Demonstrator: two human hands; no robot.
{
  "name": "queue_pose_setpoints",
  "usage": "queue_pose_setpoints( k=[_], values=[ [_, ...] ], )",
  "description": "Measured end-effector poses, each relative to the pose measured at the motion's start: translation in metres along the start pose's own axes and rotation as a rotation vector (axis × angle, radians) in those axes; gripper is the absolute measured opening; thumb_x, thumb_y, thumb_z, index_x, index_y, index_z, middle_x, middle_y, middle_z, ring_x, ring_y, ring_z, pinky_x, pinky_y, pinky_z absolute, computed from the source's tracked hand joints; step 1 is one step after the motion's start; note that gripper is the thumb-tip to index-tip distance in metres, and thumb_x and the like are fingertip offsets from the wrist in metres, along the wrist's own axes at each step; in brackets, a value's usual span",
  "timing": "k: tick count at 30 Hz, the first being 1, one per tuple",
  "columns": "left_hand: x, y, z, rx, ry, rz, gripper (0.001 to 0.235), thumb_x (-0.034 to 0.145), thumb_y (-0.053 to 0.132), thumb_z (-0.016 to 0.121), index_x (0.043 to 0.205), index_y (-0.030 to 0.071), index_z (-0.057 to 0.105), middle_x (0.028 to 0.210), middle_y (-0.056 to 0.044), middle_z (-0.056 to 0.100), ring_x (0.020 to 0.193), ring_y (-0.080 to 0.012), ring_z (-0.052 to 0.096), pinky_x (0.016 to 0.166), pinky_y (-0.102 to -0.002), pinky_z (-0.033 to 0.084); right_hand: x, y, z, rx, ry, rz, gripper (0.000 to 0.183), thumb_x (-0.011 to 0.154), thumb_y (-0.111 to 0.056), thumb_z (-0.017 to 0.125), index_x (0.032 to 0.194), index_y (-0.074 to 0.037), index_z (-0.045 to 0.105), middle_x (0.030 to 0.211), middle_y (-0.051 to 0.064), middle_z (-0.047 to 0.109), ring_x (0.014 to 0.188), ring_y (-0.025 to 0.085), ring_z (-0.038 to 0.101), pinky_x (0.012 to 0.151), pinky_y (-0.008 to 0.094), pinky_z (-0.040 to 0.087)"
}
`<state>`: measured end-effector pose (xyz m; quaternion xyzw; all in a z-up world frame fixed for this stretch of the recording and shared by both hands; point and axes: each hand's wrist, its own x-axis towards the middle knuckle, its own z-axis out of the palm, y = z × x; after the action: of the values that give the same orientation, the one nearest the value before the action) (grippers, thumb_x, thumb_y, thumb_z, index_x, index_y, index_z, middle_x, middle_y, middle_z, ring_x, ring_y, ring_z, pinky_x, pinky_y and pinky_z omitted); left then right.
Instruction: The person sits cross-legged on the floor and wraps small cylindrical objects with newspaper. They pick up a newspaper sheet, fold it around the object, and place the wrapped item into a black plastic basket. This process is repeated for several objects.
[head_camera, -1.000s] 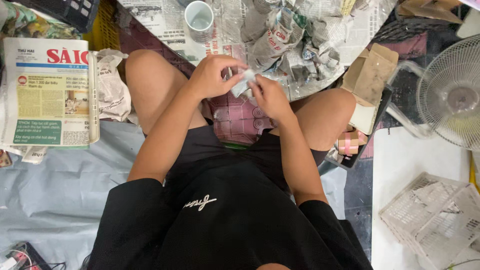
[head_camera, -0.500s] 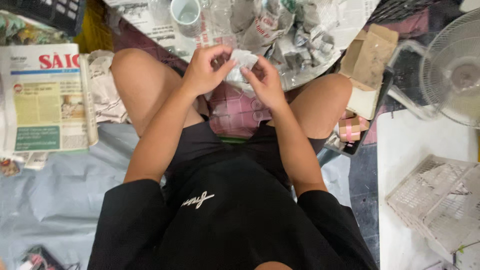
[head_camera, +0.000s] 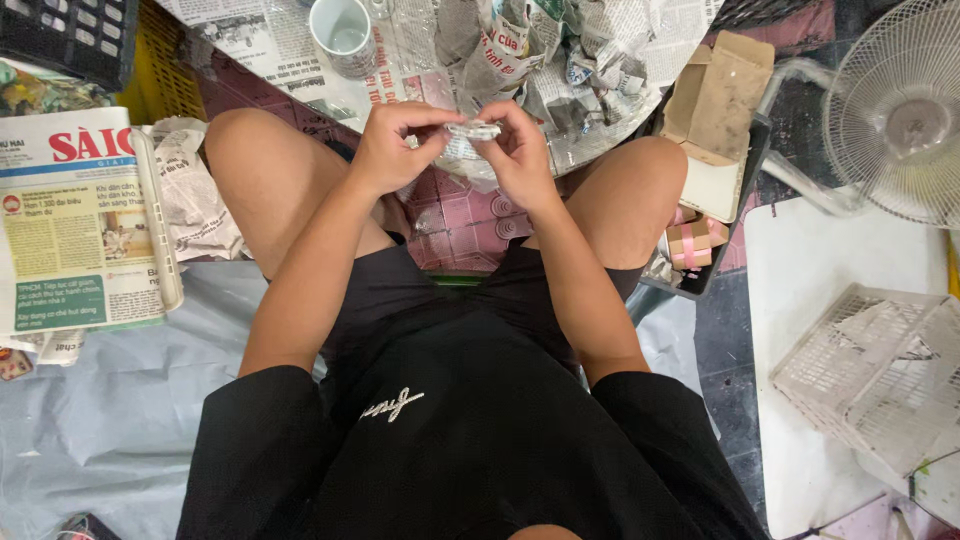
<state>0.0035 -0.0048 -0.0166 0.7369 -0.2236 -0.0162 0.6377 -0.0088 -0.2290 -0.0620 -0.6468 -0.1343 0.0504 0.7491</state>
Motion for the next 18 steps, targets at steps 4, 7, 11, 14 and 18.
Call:
queue_pose_setpoints(
  k=[4, 7, 11, 14, 18],
  values=[
    [0.000, 0.003, -0.001, 0.065, -0.008, 0.200, 0.032, 0.084, -0.015, 0.063, 0.102, 0.005, 0.080, 0.101, -0.008, 0.072, 0.086, -0.0143, 0.068, 0.073, -0.026, 0.052, 0.000, 0.000, -0.001, -0.002, -0.074, -0.084, 0.023, 0.098, 0.016, 0.059, 0.112, -0.002, 0.061, 0.119, 0.004, 0.060, 0.111, 0.013, 0.062, 0.097, 0.027, 0.051],
    [0.000, 0.005, -0.003, 0.074, -0.001, 0.189, 0.030, 0.084, -0.015, 0.063, 0.098, 0.006, 0.079, 0.100, -0.007, 0.071, 0.086, -0.0146, 0.068, 0.073, -0.025, 0.053, 0.003, -0.007, -0.002, -0.028, -0.091, 0.007, 0.026, 0.092, 0.016, 0.053, 0.106, -0.002, 0.065, 0.125, 0.006, 0.059, 0.111, 0.015, 0.063, 0.090, 0.028, 0.053],
    [0.000, 0.009, -0.003, 0.201, 0.037, 0.268, 0.030, 0.080, -0.015, 0.063, 0.093, 0.006, 0.080, 0.102, -0.010, 0.072, 0.084, -0.0210, 0.068, 0.072, -0.030, 0.053, 0.000, -0.021, -0.005, 0.058, -0.127, 0.109, 0.021, 0.091, 0.008, 0.059, 0.106, -0.003, 0.070, 0.132, 0.007, 0.061, 0.115, 0.016, 0.065, 0.089, 0.030, 0.058],
    [-0.003, 0.015, -0.005, 0.290, 0.032, 0.342, 0.028, 0.077, -0.013, 0.065, 0.093, 0.006, 0.079, 0.102, -0.011, 0.072, 0.092, -0.0273, 0.071, 0.080, -0.034, 0.056, -0.002, -0.024, 0.003, 0.013, -0.102, -0.004, 0.012, 0.097, 0.006, 0.071, 0.106, -0.002, 0.069, 0.131, 0.008, 0.060, 0.120, 0.018, 0.063, 0.099, 0.034, 0.058],
    [-0.001, 0.024, -0.010, 0.213, -0.050, 0.307, 0.026, 0.079, -0.008, 0.068, 0.099, 0.003, 0.078, 0.108, -0.015, 0.072, 0.094, -0.0283, 0.072, 0.083, -0.035, 0.058, 0.001, -0.026, 0.009, -0.036, -0.016, 0.002, 0.023, 0.096, 0.004, 0.076, 0.117, -0.001, 0.065, 0.127, 0.011, 0.065, 0.119, 0.019, 0.066, 0.099, 0.036, 0.061]
  ],
)
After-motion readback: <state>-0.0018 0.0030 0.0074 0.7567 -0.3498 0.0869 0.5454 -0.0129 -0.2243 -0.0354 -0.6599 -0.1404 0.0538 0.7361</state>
